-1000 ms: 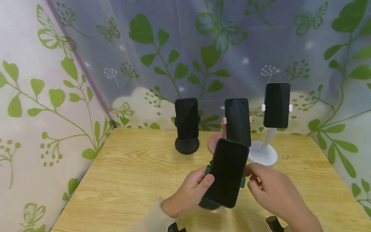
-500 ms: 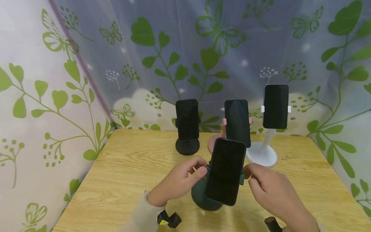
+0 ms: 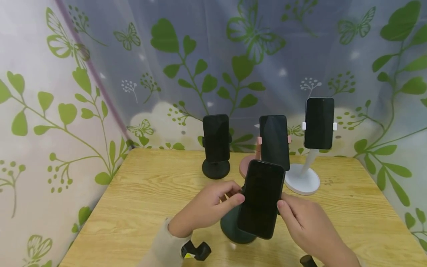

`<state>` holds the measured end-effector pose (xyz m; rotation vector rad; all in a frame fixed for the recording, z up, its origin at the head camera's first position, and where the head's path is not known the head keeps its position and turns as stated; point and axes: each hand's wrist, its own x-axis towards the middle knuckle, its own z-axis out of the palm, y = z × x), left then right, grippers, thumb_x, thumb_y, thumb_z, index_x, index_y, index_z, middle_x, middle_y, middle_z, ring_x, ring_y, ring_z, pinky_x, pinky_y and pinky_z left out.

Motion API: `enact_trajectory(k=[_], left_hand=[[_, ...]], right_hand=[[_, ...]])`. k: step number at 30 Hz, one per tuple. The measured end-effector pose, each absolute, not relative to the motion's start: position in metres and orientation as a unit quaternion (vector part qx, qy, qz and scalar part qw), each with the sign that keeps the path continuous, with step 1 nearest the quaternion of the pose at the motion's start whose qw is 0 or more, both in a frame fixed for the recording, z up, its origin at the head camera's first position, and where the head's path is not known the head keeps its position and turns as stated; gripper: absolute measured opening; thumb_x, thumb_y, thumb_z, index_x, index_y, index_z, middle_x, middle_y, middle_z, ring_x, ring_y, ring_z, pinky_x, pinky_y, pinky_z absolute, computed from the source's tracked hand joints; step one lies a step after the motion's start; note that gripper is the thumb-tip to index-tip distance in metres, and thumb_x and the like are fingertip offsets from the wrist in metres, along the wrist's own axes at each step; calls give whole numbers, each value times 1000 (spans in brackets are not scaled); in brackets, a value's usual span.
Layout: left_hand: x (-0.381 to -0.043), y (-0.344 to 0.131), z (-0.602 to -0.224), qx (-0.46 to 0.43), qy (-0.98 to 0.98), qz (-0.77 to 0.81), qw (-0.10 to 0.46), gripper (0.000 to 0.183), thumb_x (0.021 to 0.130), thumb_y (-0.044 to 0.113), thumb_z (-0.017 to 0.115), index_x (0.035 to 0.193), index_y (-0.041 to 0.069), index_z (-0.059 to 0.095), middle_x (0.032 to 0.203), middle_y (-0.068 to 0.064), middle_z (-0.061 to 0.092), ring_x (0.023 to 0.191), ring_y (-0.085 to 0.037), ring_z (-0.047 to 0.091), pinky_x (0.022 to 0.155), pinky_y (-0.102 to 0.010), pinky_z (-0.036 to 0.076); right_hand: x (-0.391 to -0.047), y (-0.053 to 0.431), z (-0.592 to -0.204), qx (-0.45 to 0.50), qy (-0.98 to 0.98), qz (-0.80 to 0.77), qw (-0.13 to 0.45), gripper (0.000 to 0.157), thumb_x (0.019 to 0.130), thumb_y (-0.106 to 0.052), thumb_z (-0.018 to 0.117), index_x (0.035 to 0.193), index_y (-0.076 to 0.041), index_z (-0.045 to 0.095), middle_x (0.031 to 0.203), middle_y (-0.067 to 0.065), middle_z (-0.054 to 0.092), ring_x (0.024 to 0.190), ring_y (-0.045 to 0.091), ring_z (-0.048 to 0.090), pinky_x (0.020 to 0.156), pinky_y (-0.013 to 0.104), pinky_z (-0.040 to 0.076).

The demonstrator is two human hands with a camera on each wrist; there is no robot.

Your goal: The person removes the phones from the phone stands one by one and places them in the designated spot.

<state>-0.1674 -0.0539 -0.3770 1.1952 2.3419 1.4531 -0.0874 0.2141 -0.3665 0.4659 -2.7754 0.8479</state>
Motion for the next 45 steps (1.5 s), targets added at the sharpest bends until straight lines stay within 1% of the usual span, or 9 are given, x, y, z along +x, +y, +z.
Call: enact_trajectory(k=[2,4,11,15,21,33,36,40,45], left_hand=[[-167,-54,-376,398,778,480,74,18,108,31,57,107,17,69,99,10,68,91,-4,63,75,-29,54],[-166,-53,-376,398,780,477,78,19,108,31,57,107,16,68,99,9,68,91,-4,62,75,-28,54],[-166,-53,-375,390,785,472,90,20,107,34,58,105,16,67,100,8,68,92,-5,62,77,-27,53],[-166,-53,-375,383,789,470,94,21,106,36,59,103,17,66,99,9,67,90,-5,61,76,-26,52],[-164,-53,-375,379,797,461,88,18,106,36,60,98,20,63,92,11,63,75,-6,54,69,-25,48],[-161,-51,-372,382,804,449,78,20,107,38,58,92,23,59,87,13,61,63,-10,48,64,-23,44],[-159,-50,-372,381,810,441,60,20,107,38,59,93,24,59,85,14,60,61,-11,48,62,-23,44],[-156,-49,-373,377,816,437,38,19,106,37,60,93,24,58,83,14,58,60,-9,47,60,-23,43],[-151,-47,-373,375,815,440,40,22,106,38,60,90,23,56,80,12,55,59,-8,46,59,-21,42]], right_hand=[[-86,214,-366,154,-944,280,81,27,113,-28,44,119,-26,70,75,-25,53,72,-4,52,66,26,48],[-85,214,-365,153,-947,275,69,30,114,-29,42,125,-25,69,81,-25,58,76,-3,54,69,27,50],[-85,215,-364,148,-950,272,47,34,114,-31,39,133,-25,66,113,-18,72,91,-4,62,80,34,57],[-86,216,-364,146,-952,268,33,37,114,-34,38,138,-23,64,117,-14,72,94,-2,65,82,36,58],[-85,215,-362,141,-955,259,27,40,114,-37,36,141,-21,62,120,-13,72,96,1,67,84,39,58],[-87,216,-361,136,-955,262,30,34,114,-35,39,133,-21,64,110,-15,71,86,-1,61,76,34,56],[-87,214,-362,146,-955,250,63,27,113,-29,43,123,-20,66,90,-19,65,74,-2,54,65,28,49],[-89,211,-365,155,-957,220,106,20,111,-23,47,113,-19,67,75,-20,51,66,-2,45,59,25,41],[-92,208,-366,149,-958,205,134,23,109,-19,47,87,-20,53,66,-16,38,57,-1,36,53,23,34]])
